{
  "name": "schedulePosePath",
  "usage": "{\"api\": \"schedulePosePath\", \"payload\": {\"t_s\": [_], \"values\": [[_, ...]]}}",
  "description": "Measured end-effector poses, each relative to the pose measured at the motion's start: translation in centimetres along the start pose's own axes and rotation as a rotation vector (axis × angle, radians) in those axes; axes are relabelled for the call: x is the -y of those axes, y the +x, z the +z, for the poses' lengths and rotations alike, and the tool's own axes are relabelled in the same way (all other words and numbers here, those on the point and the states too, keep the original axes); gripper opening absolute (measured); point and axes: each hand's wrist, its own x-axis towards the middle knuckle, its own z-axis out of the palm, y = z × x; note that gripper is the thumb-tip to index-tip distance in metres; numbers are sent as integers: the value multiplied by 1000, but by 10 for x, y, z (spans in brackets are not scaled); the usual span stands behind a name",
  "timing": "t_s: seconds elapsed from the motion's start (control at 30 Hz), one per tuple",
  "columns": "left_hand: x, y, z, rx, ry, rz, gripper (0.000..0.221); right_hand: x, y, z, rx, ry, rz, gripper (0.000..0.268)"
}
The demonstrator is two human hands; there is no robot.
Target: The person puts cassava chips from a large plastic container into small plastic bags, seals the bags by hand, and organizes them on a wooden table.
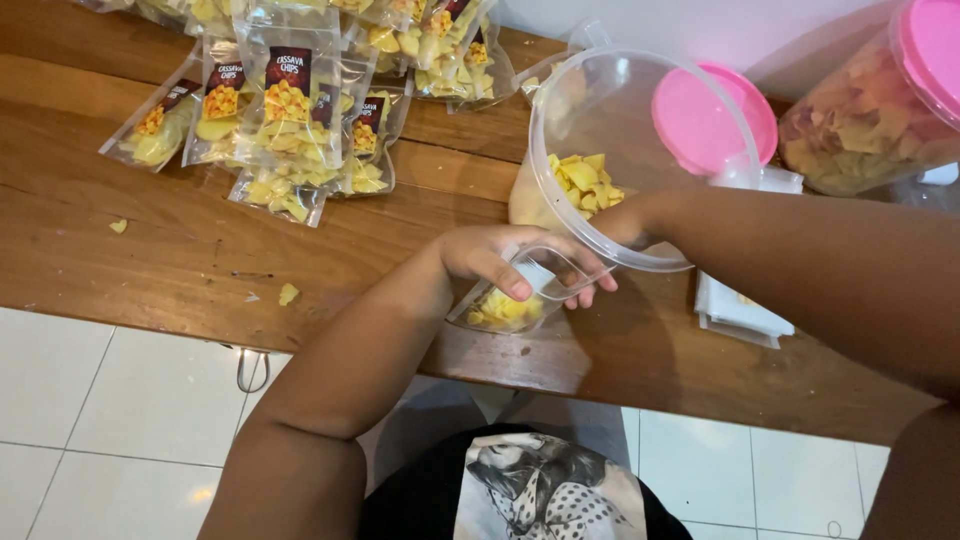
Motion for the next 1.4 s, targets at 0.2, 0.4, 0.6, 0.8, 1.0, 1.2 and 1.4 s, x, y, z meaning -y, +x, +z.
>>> {"api": "schedulePosePath", "payload": {"t_s": [0.2,0.4,0.6,0.8,1.0,1.2,1.4], "values": [[6,-4,-9,-5,-7,19,83,3,2,-9,50,129,-19,49],[7,-6,-9,0,-38,29,82,-1,6,-19,95,274,-38,54],[6,-7,0,-30,-22,2,86,-12,-44,-17,51,106,-415,47],[-1,-6,-1,-7,4,-21,87,-19,-45,-14,-22,138,-386,35],[-2,-7,2,-24,28,-38,91,-32,-24,-16,44,207,-474,29],[2,-9,-2,-7,-12,-17,89,-40,-27,-27,18,239,-438,29],[0,-10,1,-33,-27,-2,88,-38,-26,-25,27,337,-447,24]]}}
